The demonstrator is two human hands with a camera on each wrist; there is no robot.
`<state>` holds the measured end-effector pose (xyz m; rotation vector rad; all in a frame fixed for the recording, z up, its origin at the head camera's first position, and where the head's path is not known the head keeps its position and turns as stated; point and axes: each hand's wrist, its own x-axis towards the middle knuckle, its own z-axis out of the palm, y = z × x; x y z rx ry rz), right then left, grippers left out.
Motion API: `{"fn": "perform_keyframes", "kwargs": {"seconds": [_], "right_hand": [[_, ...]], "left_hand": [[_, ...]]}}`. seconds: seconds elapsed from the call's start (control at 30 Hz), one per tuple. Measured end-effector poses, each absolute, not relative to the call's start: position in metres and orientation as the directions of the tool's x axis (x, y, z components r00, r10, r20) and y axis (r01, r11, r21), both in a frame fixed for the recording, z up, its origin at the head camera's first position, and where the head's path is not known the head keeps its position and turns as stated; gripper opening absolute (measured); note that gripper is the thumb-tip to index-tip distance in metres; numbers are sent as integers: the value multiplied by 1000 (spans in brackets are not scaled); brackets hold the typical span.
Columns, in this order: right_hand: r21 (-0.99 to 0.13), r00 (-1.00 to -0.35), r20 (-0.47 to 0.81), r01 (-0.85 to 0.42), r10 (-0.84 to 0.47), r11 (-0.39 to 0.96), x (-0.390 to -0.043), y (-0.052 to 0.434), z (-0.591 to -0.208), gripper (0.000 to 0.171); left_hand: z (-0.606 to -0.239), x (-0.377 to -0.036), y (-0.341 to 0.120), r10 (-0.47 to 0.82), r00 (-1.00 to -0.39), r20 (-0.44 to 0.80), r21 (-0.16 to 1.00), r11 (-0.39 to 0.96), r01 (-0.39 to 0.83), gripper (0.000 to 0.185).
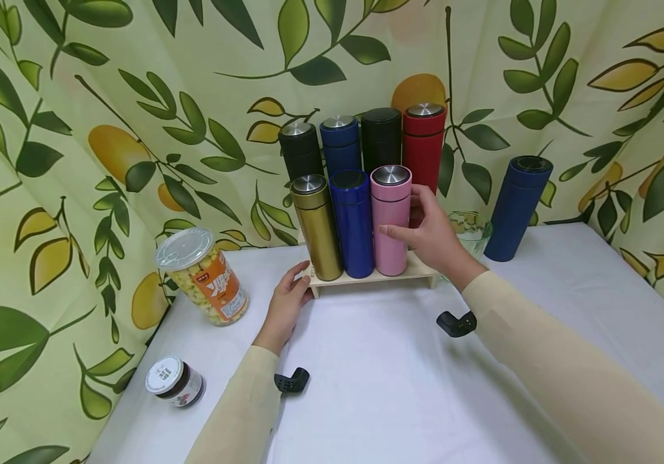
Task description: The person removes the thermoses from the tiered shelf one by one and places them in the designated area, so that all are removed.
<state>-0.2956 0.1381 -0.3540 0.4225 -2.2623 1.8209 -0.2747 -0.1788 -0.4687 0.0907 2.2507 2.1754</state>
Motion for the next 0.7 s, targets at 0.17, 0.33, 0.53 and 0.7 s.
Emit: {"fn": "perform_keyframes", "kwargs": {"seconds": [0.17,0.33,0.53,0.7], "right_hand": [[-908,-929,360,-370,-89,196,-292,139,-351,77],[-904,-922,378,-387,-84,182,-286,143,-343,78],[-892,-913,404,-408,-60,196,-278,151,-326,80],[-883,-908,418,-413,-27,223,-266,161,-310,83]], "left_hand": [[-467,-274,-178,48,-998,30,999,25,31,47],[-467,-273,-177,43,-999,19,1000,19,20,48],[-467,-274,-177,41,-999,13,1000,17,14,48],[-468,-275,-178,38,-999,12,1000,13,12,47]]}}
